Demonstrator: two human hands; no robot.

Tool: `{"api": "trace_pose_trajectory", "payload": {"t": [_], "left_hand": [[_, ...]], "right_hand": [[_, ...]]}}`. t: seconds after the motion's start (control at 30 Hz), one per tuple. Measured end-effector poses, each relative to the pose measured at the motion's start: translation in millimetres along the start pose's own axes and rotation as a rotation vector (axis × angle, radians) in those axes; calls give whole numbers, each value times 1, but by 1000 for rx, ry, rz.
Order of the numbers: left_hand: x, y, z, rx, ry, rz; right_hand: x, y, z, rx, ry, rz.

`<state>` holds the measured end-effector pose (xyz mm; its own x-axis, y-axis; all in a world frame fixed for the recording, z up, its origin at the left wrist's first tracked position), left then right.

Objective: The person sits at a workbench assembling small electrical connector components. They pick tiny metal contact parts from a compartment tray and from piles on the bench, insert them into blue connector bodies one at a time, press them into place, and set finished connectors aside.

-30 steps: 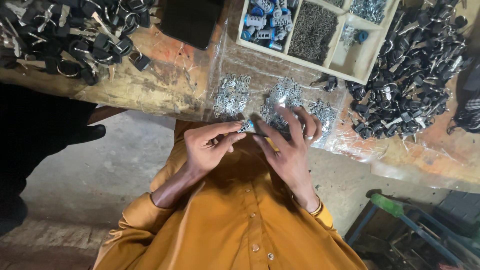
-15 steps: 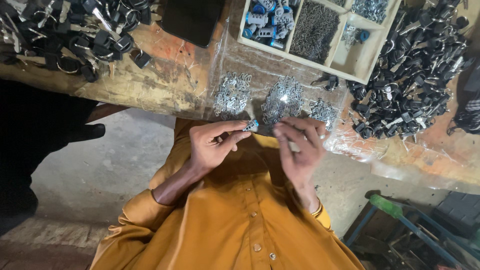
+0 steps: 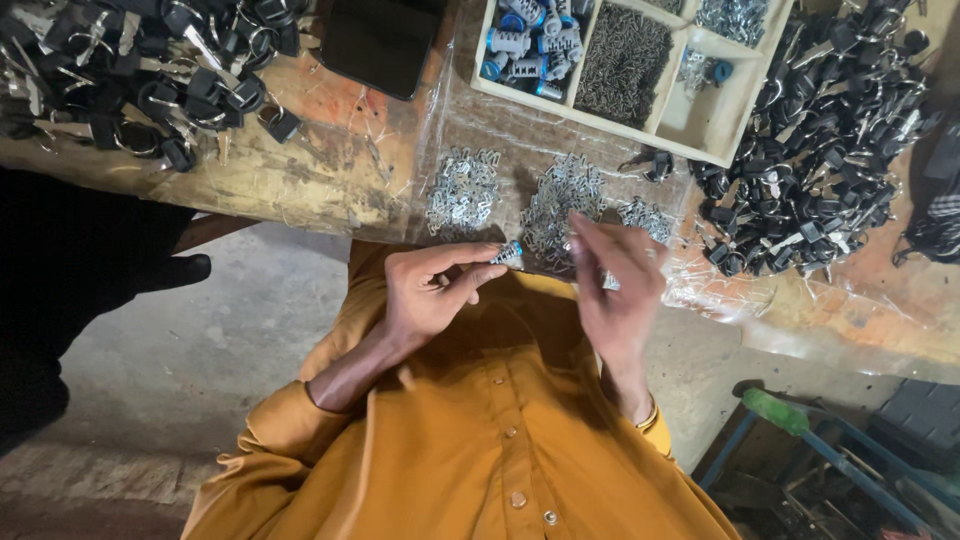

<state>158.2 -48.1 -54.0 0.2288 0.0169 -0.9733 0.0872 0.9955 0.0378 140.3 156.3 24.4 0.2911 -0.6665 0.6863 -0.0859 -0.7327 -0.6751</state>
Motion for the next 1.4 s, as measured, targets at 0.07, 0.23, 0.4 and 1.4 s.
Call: {"api": "trace_pose_trajectory", "payload": {"t": [0.07,0.23,0.4,1.4], "left_hand": [[0,-1,-1,-3,9,5],[-1,0,0,-14,35,19],[7,5,0,-15,-87,-6],[1,9,-4,-38,-8,7]], "right_hand": [[-3,-11,0,-117,3,-138],[1,-28,-4,-154,113,-134],[85,-66,-15,-172,-575,-256],[30,-20,-32,72,-96,-188]]}}
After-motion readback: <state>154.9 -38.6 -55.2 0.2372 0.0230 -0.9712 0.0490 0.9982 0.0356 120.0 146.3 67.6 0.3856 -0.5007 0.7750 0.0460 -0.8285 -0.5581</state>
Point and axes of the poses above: each hand's wrist, its own z-axis away from the middle knuckle, its own y-axis out of the palm, x = y × z, the point moved 8 cm from there along -z, towards the middle knuckle, and after that the axes turned 7 degrees about -y, right-handed, at the moved point
